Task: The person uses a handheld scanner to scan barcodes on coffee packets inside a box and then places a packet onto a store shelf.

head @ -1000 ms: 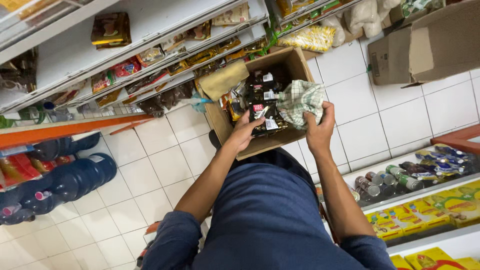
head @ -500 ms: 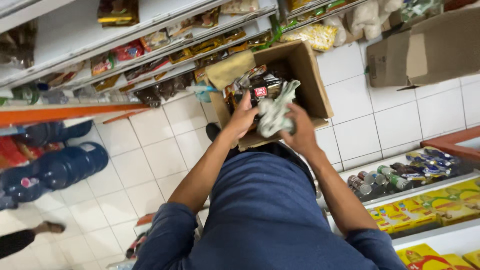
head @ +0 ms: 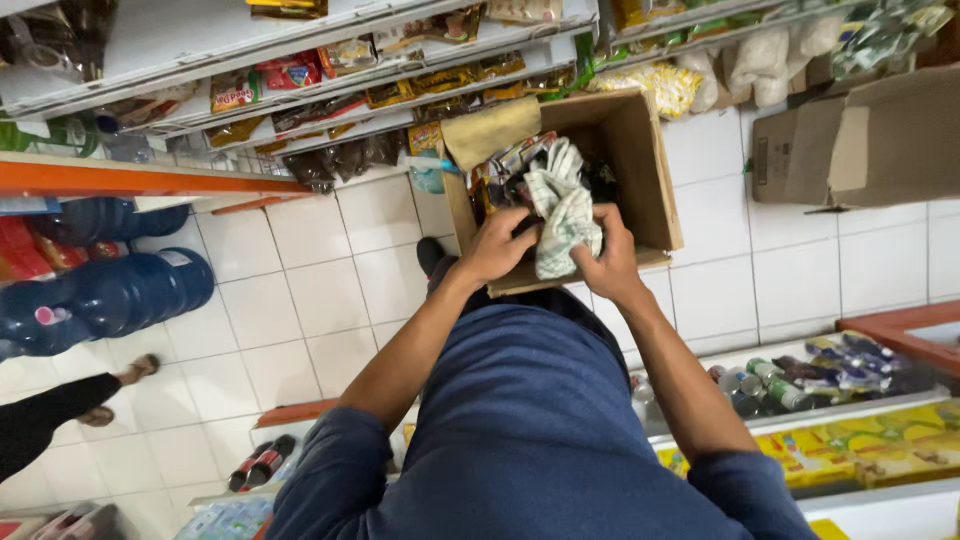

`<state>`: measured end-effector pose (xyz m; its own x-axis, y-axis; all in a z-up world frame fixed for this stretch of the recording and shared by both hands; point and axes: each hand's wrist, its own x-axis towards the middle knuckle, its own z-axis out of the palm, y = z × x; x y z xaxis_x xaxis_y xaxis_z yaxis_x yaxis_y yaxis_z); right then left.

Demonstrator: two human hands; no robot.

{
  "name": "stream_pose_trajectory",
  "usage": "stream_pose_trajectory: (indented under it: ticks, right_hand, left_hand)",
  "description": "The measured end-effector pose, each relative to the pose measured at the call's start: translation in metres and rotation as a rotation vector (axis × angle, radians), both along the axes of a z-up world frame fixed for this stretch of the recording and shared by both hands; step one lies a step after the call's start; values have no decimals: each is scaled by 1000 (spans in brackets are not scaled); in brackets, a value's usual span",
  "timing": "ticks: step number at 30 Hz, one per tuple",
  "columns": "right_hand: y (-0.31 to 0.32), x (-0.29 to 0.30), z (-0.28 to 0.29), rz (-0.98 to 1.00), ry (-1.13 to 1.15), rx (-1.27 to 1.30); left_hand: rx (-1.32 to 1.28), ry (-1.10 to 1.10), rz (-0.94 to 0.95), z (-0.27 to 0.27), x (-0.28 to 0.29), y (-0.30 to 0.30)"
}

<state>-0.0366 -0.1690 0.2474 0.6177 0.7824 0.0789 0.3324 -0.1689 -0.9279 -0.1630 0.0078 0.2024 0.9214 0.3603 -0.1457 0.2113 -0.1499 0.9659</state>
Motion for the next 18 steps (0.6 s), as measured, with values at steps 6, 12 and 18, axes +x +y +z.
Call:
stream_pose_trajectory:
  ticks: [6, 12, 18]
  right_hand:
    - [-15, 23, 4, -136, 108, -196]
    - [-15, 10, -19, -88, 71, 183]
    - [-16, 7, -32, -165, 150, -388]
  left_hand:
    - [-408, -112, -16, 13, -16, 17]
    - [-552, -184, 24, 15, 0, 16]
    - [-938, -277, 136, 44, 6, 27]
